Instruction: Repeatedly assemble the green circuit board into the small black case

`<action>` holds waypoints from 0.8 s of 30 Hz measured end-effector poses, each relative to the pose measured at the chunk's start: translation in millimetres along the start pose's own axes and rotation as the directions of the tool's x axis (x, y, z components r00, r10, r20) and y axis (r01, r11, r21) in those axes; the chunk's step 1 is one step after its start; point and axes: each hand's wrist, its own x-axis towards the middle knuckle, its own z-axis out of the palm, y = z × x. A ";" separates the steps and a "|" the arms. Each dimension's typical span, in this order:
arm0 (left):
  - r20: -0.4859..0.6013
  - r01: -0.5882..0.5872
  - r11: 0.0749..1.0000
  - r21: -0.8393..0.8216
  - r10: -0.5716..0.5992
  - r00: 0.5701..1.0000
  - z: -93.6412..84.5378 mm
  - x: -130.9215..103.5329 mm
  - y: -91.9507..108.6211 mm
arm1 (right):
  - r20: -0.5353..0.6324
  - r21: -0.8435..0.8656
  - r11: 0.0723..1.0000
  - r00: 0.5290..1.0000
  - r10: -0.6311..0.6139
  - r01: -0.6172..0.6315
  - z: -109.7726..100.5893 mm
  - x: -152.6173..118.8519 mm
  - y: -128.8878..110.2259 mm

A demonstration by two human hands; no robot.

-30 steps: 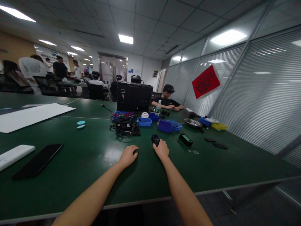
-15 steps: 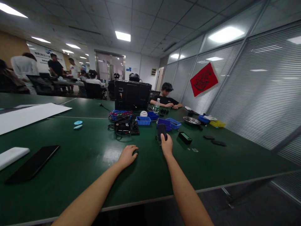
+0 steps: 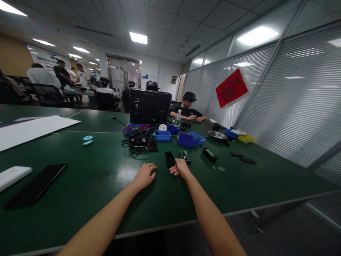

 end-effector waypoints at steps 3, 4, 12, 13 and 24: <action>-0.002 -0.007 1.000 0.009 0.007 1.000 0.0 -0.2 -0.2 | -0.203 -0.545 0.837 0.958 -0.201 0.060 -5.9 -1.9 -3.2; -0.003 -0.009 1.000 0.008 0.009 1.000 -0.3 -0.3 0.0 | -0.246 -0.637 0.769 0.932 -0.266 0.052 -6.7 -3.4 -5.2; 0.013 0.020 1.000 -0.005 -0.019 1.000 -3.2 -0.4 4.7 | -0.134 -0.763 0.622 0.899 -0.418 0.175 20.8 -16.7 -6.2; 0.006 0.024 1.000 -0.011 -0.024 1.000 -2.8 -0.4 5.0 | -0.098 -0.771 0.606 0.903 -0.419 0.198 24.7 -16.9 -4.5; -0.099 0.005 0.999 -0.036 -0.008 0.995 10.3 4.1 16.9 | -0.376 -0.796 0.600 0.716 -0.588 0.075 -23.6 -5.0 -7.1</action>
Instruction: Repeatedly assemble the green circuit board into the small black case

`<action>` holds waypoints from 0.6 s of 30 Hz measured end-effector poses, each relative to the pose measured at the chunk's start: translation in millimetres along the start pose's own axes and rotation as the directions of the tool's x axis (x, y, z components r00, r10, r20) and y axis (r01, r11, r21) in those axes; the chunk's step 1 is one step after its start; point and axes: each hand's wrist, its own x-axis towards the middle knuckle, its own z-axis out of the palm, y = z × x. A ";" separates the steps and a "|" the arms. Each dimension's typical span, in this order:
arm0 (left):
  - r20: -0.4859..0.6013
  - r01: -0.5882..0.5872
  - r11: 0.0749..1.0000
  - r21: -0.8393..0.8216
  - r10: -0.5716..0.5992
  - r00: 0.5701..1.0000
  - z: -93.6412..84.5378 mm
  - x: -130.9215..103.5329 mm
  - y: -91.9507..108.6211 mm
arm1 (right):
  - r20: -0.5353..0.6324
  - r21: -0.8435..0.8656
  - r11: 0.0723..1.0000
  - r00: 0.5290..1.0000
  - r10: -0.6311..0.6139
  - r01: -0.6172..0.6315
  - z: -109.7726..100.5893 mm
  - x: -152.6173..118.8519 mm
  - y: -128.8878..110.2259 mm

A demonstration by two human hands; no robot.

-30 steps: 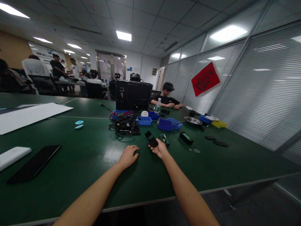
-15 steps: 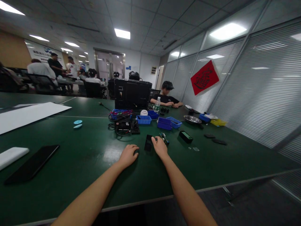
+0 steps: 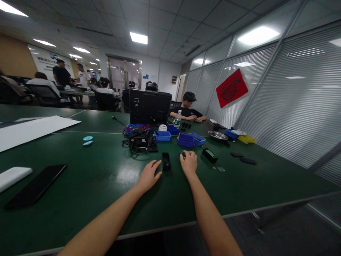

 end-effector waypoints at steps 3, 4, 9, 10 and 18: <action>0.010 -0.021 1.000 0.008 0.021 1.000 7.7 5.1 7.5 | 0.119 -0.093 0.993 0.989 0.087 -0.076 7.9 10.9 18.2; 0.015 -0.032 0.999 0.006 0.032 0.999 10.5 6.8 10.0 | 0.166 -0.095 0.992 0.981 0.103 -0.088 12.0 13.9 22.5; 0.034 -0.093 0.994 -0.049 0.095 0.995 19.0 9.4 19.6 | 0.280 0.053 0.982 0.947 0.159 -0.180 25.3 25.5 34.0; 0.039 -0.108 0.992 -0.064 0.111 0.993 19.2 8.5 20.7 | 0.294 0.058 0.980 0.941 0.167 -0.192 25.4 26.7 35.4; 0.072 -0.163 0.976 -0.148 0.175 0.982 17.3 4.0 19.2 | 0.172 -0.094 0.980 0.967 0.187 -0.173 20.4 23.8 37.6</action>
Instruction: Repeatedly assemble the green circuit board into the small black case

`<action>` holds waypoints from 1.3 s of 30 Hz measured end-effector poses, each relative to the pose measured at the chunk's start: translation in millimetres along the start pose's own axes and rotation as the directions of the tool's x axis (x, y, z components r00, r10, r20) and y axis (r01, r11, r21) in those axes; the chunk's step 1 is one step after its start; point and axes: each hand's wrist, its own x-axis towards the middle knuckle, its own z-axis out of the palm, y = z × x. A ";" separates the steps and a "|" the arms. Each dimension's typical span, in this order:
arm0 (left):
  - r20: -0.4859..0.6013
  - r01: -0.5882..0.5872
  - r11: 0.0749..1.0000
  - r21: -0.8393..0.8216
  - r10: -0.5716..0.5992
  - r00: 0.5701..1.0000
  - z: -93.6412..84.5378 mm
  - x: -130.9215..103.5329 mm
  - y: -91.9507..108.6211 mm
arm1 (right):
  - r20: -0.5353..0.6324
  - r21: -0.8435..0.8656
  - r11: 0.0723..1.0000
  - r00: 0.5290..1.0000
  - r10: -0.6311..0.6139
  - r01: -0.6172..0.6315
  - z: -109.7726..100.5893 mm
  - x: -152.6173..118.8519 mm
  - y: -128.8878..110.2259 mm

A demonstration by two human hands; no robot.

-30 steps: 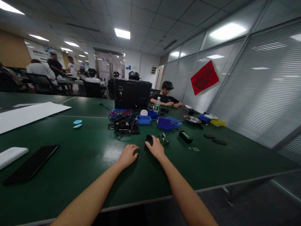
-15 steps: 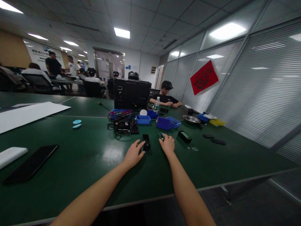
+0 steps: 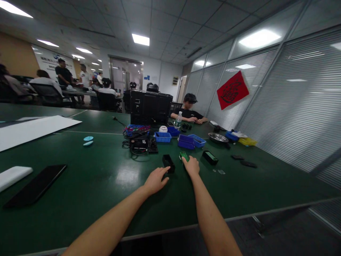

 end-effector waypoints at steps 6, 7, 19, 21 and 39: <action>-0.049 0.075 0.976 -0.203 -0.087 0.995 2.1 2.6 -9.6 | 0.097 0.177 0.976 0.985 -0.143 0.124 9.6 -2.3 -6.8; -0.045 0.081 0.968 -0.237 -0.094 0.995 2.3 2.9 -10.3 | 0.104 0.252 0.952 0.974 -0.203 0.172 11.2 -3.0 -8.5; -0.182 0.342 0.937 -0.064 -0.348 0.920 -16.2 8.1 -34.1 | 0.236 0.552 0.752 0.797 -0.556 0.361 2.7 -11.2 -12.8; -0.113 0.318 0.947 -0.052 -0.322 0.940 -16.6 7.9 -36.6 | 0.228 0.520 0.776 0.817 -0.529 0.357 2.7 -11.4 -12.4; -0.015 0.308 0.945 -0.114 -0.311 0.950 -20.4 2.8 -29.7 | -0.027 0.617 0.728 0.933 -0.358 0.298 -4.1 -11.7 -17.1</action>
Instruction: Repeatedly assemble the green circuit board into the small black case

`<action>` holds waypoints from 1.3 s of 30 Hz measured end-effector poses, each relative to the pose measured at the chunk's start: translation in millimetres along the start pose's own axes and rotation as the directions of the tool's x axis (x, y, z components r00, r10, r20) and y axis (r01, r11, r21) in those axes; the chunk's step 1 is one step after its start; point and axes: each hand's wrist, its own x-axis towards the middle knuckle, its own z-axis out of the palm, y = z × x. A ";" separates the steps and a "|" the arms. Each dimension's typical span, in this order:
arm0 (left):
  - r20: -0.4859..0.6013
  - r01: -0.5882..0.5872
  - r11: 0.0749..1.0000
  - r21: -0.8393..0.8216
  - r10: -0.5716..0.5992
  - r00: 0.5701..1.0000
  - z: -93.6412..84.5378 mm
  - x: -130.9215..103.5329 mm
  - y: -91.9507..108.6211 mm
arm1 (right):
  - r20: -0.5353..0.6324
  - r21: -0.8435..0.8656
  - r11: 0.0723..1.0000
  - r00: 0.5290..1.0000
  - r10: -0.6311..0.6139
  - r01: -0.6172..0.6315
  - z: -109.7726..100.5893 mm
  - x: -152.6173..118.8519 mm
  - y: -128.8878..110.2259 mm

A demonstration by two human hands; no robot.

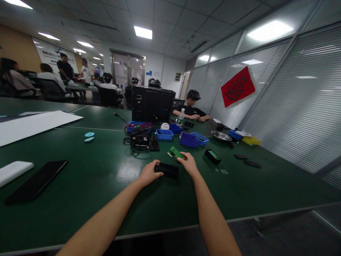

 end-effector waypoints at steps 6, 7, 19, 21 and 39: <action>-0.082 0.098 0.995 0.000 -0.098 0.992 2.2 3.0 -1.2 | 0.193 0.326 0.945 0.979 -0.072 0.005 -7.6 -7.0 -22.1; -0.082 0.095 0.995 0.003 -0.095 0.992 2.3 3.2 -0.9 | 0.236 0.321 0.947 0.967 -0.091 0.011 -7.4 -9.0 -26.4; -0.068 0.101 0.995 0.014 -0.100 0.993 1.7 3.7 1.6 | 0.331 0.072 0.988 0.932 -0.150 0.134 -1.9 -15.4 -39.8; -0.067 0.094 0.995 0.013 -0.093 0.993 1.3 3.8 2.1 | 0.325 0.053 0.989 0.934 -0.149 0.140 -1.0 -15.7 -39.5; -0.063 0.104 0.995 0.006 -0.104 0.993 -1.2 2.8 6.6 | 0.396 -0.036 0.979 0.902 -0.172 0.202 7.2 -18.4 -31.0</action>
